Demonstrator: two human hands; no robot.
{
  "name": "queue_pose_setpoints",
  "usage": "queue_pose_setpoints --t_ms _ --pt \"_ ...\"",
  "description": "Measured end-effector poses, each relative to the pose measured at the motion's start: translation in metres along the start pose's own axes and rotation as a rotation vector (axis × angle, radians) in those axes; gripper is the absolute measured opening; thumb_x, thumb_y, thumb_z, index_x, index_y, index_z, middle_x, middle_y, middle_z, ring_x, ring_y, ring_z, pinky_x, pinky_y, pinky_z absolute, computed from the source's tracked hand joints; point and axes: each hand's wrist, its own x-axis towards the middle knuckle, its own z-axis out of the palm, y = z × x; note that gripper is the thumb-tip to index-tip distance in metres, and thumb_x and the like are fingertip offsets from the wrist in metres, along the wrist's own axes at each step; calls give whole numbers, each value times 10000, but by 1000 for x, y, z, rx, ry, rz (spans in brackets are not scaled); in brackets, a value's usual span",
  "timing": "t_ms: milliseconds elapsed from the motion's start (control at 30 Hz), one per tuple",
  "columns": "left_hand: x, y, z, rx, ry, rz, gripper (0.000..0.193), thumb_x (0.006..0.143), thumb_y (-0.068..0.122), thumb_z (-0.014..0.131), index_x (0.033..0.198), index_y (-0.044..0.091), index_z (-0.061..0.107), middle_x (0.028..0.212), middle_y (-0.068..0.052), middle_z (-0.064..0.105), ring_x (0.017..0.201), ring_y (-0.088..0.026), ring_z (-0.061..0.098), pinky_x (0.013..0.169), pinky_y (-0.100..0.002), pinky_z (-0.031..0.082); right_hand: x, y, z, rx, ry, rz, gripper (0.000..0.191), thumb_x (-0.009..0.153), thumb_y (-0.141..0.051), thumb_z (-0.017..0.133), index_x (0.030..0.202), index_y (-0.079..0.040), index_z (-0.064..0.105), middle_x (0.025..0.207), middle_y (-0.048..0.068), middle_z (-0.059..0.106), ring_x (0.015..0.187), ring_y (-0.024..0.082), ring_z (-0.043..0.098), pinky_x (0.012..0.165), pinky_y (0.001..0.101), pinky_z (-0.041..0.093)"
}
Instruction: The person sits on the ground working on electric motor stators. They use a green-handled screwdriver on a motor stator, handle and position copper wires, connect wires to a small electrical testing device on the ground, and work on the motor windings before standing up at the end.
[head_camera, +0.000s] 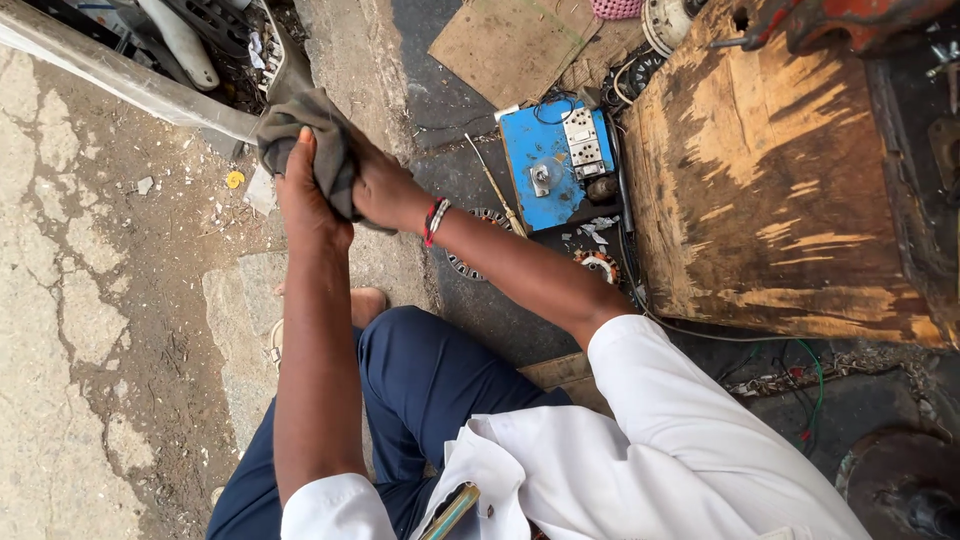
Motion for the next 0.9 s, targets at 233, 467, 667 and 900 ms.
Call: queue_pose_setpoints --t_ms 233,467,667,900 --pt "12 7 -14 -4 35 107 466 956 187 707 1329 -40 545 1210 -203 690 1059 -312 731 968 -426 622 -26 -32 8 -254 133 -166 534 952 -159 585 1439 29 472 1559 300 424 1396 449 499 1180 451 450" --pt "1 48 -4 -48 -169 58 534 1026 435 543 1382 38 563 1296 -121 684 1214 -260 669 1101 -422 549 -29 -43 11 -107 75 -322 693 1072 -438 651 1634 -156 362 1733 130 314 1632 310 306 1350 437 321" --pt "-13 47 -4 180 -222 -144 489 1034 407 535 1344 36 608 1291 -84 693 1239 -227 644 1098 -387 529 0 -33 -9 100 2 -274 1038 935 -470 811 1658 -129 150 1685 173 295 1556 342 338 1263 420 364" --pt "-24 64 0 1038 -172 92 328 989 269 641 1191 10 639 1087 -108 711 931 -231 686 855 -413 521 6 -39 -4 129 202 -169 729 926 -163 793 1531 -67 398 1400 180 633 1320 309 640 1086 387 547"
